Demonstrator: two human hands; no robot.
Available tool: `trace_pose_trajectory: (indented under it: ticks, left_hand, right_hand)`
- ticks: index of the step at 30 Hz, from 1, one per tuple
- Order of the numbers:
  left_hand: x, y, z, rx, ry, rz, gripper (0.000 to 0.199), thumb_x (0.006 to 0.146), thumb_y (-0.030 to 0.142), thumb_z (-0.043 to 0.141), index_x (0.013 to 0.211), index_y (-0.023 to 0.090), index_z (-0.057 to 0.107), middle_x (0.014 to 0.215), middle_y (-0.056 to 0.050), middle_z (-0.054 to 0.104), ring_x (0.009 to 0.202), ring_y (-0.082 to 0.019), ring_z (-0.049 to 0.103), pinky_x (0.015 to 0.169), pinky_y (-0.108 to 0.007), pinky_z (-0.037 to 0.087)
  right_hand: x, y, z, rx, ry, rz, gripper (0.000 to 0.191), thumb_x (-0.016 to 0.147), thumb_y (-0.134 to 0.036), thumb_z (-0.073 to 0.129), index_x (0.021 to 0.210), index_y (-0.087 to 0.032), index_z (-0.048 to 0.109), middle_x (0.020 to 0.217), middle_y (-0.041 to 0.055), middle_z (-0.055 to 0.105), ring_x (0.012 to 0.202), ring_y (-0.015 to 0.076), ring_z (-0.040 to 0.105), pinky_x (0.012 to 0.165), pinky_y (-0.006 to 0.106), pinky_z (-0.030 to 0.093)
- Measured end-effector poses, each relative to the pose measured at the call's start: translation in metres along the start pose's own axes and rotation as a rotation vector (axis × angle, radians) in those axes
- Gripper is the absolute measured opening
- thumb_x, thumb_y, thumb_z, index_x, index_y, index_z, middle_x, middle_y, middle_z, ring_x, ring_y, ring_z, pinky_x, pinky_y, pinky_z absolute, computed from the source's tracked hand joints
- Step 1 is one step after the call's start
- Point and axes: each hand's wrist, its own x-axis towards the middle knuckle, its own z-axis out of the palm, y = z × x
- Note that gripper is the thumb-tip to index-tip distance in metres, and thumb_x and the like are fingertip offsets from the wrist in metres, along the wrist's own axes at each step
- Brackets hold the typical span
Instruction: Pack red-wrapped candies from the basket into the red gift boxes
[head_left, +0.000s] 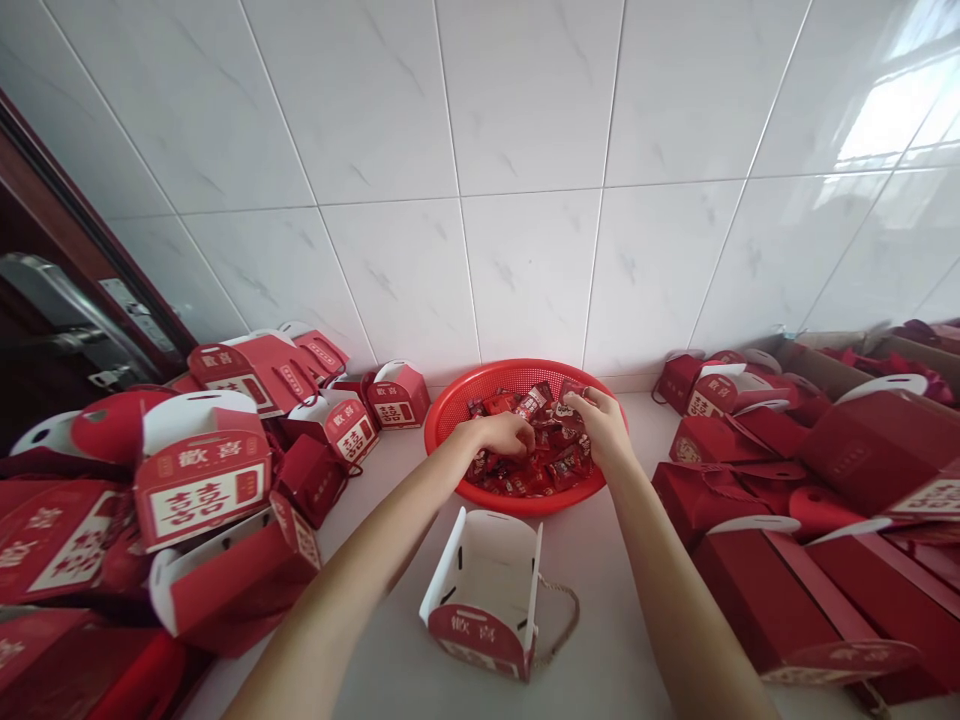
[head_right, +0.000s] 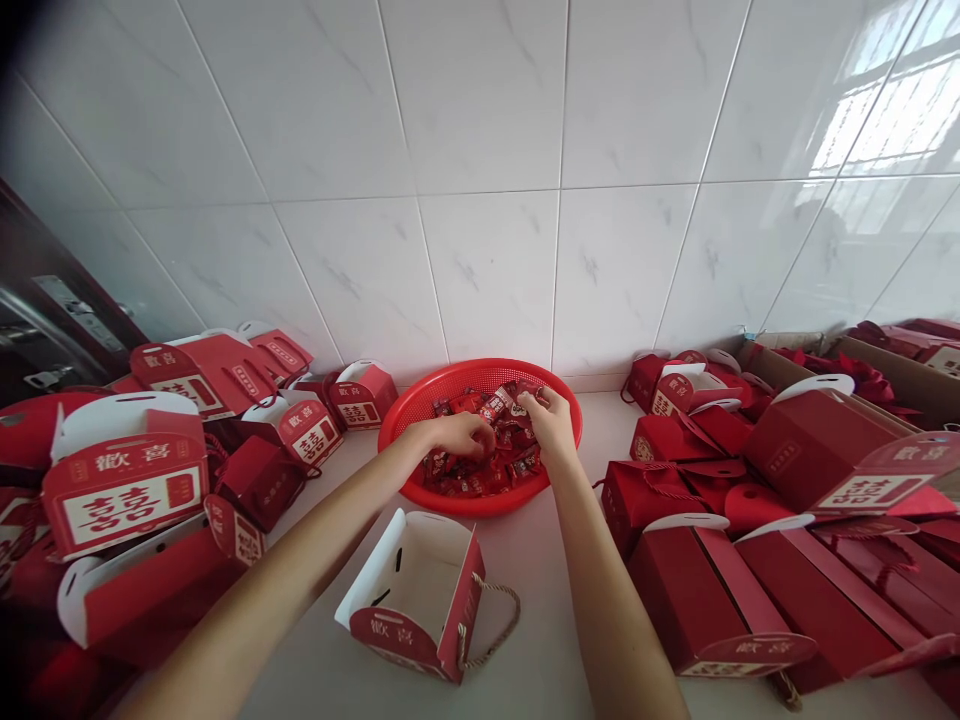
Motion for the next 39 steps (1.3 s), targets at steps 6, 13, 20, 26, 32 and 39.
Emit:
trace_pose_trajectory:
  ticks: [6,13,20,26,32,39]
  left_hand:
    - [-0.003,0.015,0.005,0.079,-0.128,0.101,0.055,0.058,0.024,0.079,0.112,0.030,0.073,0.114,0.000,0.071,0.102,-0.024,0.065,0.083,-0.027,0.050]
    - [0.006,0.024,0.013,0.264,-0.144,0.130,0.050,0.060,0.028,0.078,0.110,0.027,0.074,0.111,-0.006,0.069,0.093,-0.027,0.065,0.076,-0.031,0.050]
    - [0.002,0.017,0.008,0.141,-0.046,0.132,0.019,0.074,0.019,0.065,0.089,0.022,0.075,0.085,0.000,0.073,0.076,-0.017,0.065,0.063,-0.023,0.046]
    - [0.006,0.011,0.009,0.099,0.166,0.133,0.031,0.074,0.009,0.059,0.098,0.020,0.077,0.103,-0.005,0.071,0.090,-0.020,0.066,0.072,-0.024,0.049]
    - [0.010,0.009,0.012,0.053,0.210,0.191,0.048,0.069,-0.005,0.052,0.101,0.021,0.077,0.105,-0.004,0.074,0.096,-0.019,0.068,0.077,-0.022,0.052]
    - [0.007,0.003,0.005,-0.022,0.323,0.132,0.044,0.077,-0.003,0.050,0.105,0.021,0.075,0.110,-0.001,0.076,0.104,-0.017,0.069,0.089,-0.022,0.052]
  right_hand:
    - [-0.001,0.000,0.000,-0.003,-0.006,0.008,0.019,0.060,-0.032,0.074,0.067,-0.020,0.062,0.064,-0.0008,0.067,0.060,0.0161,0.063,0.058,0.028,0.053]
    - [0.000,0.000,-0.001,-0.006,-0.005,0.016,0.019,0.060,-0.032,0.074,0.067,-0.019,0.063,0.066,-0.0001,0.068,0.063,0.0166,0.064,0.060,0.028,0.053]
    - [0.001,0.000,0.000,-0.016,-0.017,0.013,0.019,0.061,-0.033,0.074,0.067,-0.020,0.062,0.066,-0.0004,0.067,0.062,0.0165,0.063,0.059,0.028,0.053]
    - [0.003,0.003,-0.002,-0.031,-0.018,-0.007,0.020,0.061,-0.034,0.073,0.065,-0.021,0.059,0.062,-0.0009,0.064,0.060,0.0169,0.062,0.054,0.027,0.049]
    - [0.002,0.003,-0.002,-0.037,-0.015,-0.018,0.022,0.061,-0.034,0.075,0.064,-0.020,0.058,0.061,-0.0010,0.064,0.058,0.0158,0.060,0.053,0.027,0.049]
    - [0.003,0.003,-0.002,-0.039,-0.010,-0.021,0.022,0.061,-0.036,0.075,0.064,-0.020,0.060,0.062,-0.0004,0.065,0.059,0.0159,0.060,0.056,0.028,0.049]
